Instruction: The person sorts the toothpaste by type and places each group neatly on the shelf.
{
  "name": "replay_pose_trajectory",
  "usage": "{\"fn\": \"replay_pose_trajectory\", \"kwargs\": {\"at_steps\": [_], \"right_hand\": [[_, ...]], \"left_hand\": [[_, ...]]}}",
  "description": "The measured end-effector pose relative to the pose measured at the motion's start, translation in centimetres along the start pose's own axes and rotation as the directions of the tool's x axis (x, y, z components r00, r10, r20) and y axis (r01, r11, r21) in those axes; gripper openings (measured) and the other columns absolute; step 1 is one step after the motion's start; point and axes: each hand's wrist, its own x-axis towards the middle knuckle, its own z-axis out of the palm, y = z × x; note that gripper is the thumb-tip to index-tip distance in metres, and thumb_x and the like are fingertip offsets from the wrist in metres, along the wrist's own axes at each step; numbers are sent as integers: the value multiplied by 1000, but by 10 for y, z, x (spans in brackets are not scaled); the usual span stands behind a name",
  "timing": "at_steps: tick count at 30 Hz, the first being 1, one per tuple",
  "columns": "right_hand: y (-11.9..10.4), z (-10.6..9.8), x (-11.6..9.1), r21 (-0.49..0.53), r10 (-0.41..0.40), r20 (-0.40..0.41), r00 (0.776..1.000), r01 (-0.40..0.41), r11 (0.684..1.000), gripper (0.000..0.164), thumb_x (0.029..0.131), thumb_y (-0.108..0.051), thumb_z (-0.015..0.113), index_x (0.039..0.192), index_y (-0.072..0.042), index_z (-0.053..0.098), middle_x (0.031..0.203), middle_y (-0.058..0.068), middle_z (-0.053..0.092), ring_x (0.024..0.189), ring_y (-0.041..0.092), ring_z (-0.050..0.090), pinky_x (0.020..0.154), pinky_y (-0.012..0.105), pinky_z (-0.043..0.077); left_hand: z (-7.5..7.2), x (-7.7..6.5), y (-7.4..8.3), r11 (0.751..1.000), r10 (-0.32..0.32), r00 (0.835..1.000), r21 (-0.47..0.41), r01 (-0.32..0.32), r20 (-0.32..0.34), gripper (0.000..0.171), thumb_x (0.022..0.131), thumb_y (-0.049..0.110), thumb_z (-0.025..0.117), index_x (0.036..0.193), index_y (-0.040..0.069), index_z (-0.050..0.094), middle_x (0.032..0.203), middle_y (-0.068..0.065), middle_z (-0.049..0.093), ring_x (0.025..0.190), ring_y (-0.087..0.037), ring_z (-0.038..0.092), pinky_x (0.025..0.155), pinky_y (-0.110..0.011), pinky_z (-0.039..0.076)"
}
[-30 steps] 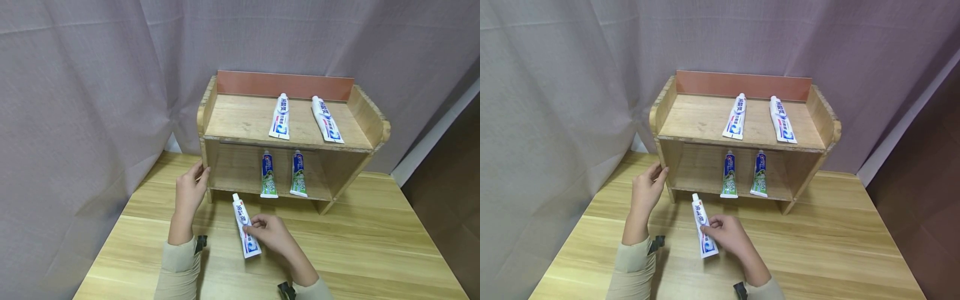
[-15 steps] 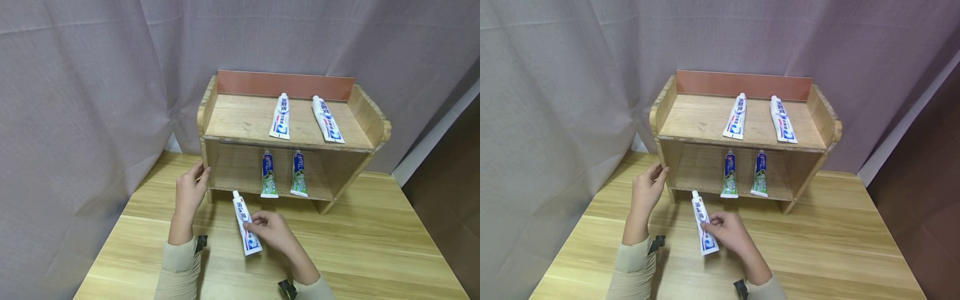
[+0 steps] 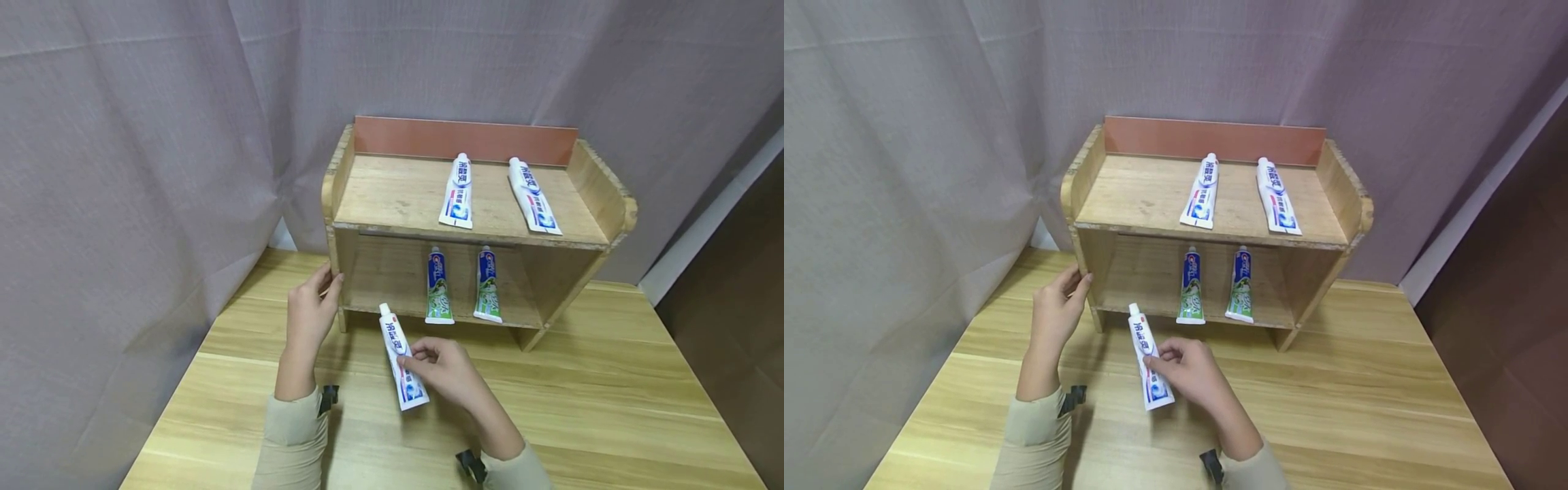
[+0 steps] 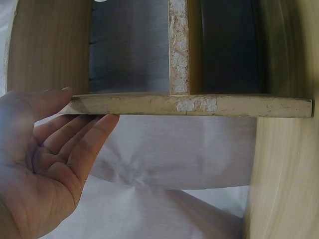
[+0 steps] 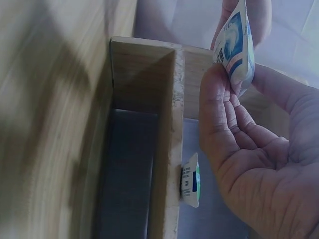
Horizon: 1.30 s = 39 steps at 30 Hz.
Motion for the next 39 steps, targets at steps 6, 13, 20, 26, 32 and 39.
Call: {"fn": "replay_pose_trajectory", "kwargs": {"at_steps": [6,13,20,26,32,39], "right_hand": [[-7,-3,2,-5,-5,-12,1000,5,1000,18,84,-21,83,92,-7,74,81,1,69,69,17,64,57,27,60],[-16,-7,4,-4,-13,-24,1000,13,1000,17,84,-18,83,91,-5,74,80,2,70,69,16,65,59,26,60],[-21,-10,5,-9,-22,-24,999,22,1000,17,84,-17,82,92,-4,74,80,2,70,70,16,66,61,26,61],[-25,-12,7,-42,-43,-34,998,42,998,16,85,-17,82,92,-5,75,81,1,71,70,15,66,61,25,61],[-30,-15,9,-67,-70,-39,997,67,995,15,86,-17,81,92,-5,75,81,0,71,70,14,66,62,25,61],[-38,-19,10,-58,-95,-40,995,93,994,16,85,-16,81,93,-4,75,82,2,72,71,15,67,63,26,62]], "left_hand": [[0,0,-1,1000,5,1000,9,-5,1,31,100,19,65,125,1,68,112,-17,73,103,-29,72,83,-28,62],[1,0,-2,1000,5,1000,6,-5,0,31,100,18,65,125,1,68,113,-17,73,103,-29,72,83,-27,62],[1,0,-2,1000,3,1000,9,-3,-1,31,100,19,65,125,1,68,113,-17,72,103,-29,72,82,-28,62],[0,0,-1,1000,3,1000,10,-3,0,31,100,19,65,125,1,68,113,-17,73,103,-29,72,82,-28,62],[0,-1,0,1000,4,1000,11,-4,-1,30,100,19,66,125,1,68,112,-17,73,103,-29,72,82,-28,62],[0,0,-1,1000,1,1000,13,-1,0,30,100,19,66,124,2,68,113,-17,73,103,-28,72,82,-27,62]]}}
